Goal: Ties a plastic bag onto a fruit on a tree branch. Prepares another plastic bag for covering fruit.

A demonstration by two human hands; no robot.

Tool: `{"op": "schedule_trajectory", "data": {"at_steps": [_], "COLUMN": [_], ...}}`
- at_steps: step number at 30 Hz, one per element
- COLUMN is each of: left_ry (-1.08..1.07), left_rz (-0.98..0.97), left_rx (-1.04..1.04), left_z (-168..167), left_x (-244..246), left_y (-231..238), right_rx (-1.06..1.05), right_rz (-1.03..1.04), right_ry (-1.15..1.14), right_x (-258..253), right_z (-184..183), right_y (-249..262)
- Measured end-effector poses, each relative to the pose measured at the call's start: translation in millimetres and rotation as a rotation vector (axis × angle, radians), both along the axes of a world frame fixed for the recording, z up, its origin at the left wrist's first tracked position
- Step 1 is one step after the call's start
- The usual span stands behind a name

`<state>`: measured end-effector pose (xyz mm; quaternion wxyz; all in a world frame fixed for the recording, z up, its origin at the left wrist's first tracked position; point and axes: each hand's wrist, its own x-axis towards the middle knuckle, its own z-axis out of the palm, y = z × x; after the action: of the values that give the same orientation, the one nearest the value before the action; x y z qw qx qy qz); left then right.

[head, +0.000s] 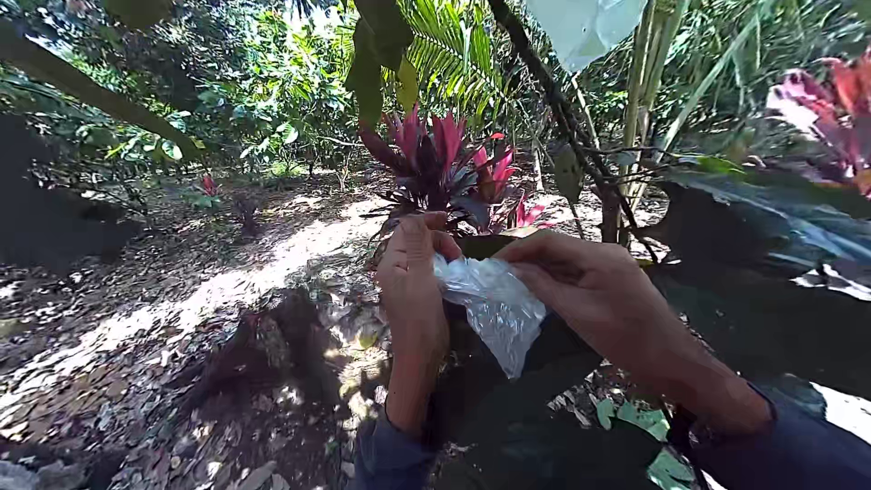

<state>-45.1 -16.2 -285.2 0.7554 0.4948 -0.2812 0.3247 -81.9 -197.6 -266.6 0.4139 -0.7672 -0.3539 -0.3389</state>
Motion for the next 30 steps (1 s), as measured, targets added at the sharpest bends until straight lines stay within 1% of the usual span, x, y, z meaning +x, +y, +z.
{"op": "schedule_trajectory", "data": {"at_steps": [3, 5, 8, 10, 12, 15, 17, 19, 21, 22, 23, 25, 27, 28, 29, 30], "left_ry": [-0.086, -0.11, -0.059, -0.042, -0.059, -0.065, -0.059, -0.05, -0.027, 0.003, 0.035, 0.057, -0.013, -0.051, -0.087, -0.11], "left_rz": [-0.129, -0.16, -0.067, 0.002, 0.019, -0.029, -0.138, -0.211, -0.216, -0.185, -0.118, 0.125, 0.341, 0.385, 0.379, 0.31], "left_rx": [0.215, 0.219, 0.107, -0.01, -0.106, -0.249, -0.359, -0.393, -0.336, -0.281, -0.218, -0.025, 0.141, 0.215, 0.293, 0.372], "left_z": [-18, -24, -27, -24, -23, -25, -25, -28, -37, -43, -48, -55, -47, -38, -29, -21], "left_x": [-7, -9, -4, 1, 4, 0, -3, -6, -5, -3, 0, 6, 3, -3, -8, -11], "left_y": [8, 10, 15, 18, 19, 14, 15, 21, 30, 38, 47, 70, 90, 94, 92, 84], "right_rx": [0.034, 0.06, 0.086, 0.024, -0.018, 0.036, 0.096, 0.138, 0.144, 0.139, 0.13, 0.086, 0.007, -0.031, -0.062, -0.09], "right_rz": [-0.072, -0.059, -0.06, -0.055, -0.027, -0.038, -0.029, -0.035, -0.081, -0.099, -0.108, -0.107, -0.108, -0.104, -0.103, -0.097], "right_ry": [-0.005, -0.01, -0.001, 0.096, 0.176, 0.17, 0.099, 0.05, 0.019, 0.014, 0.01, -0.002, -0.029, -0.038, -0.048, -0.054], "right_x": [6, 11, 13, 6, 3, 7, 13, 15, 14, 13, 12, 12, 14, 14, 14, 14], "right_z": [0, 1, 3, 6, 3, -5, -3, 5, 13, 16, 19, 21, 21, 22, 22, 22], "right_y": [3, 4, 2, 3, 10, 21, 22, 18, 11, 8, 6, 1, 0, 0, 2, 3]}}
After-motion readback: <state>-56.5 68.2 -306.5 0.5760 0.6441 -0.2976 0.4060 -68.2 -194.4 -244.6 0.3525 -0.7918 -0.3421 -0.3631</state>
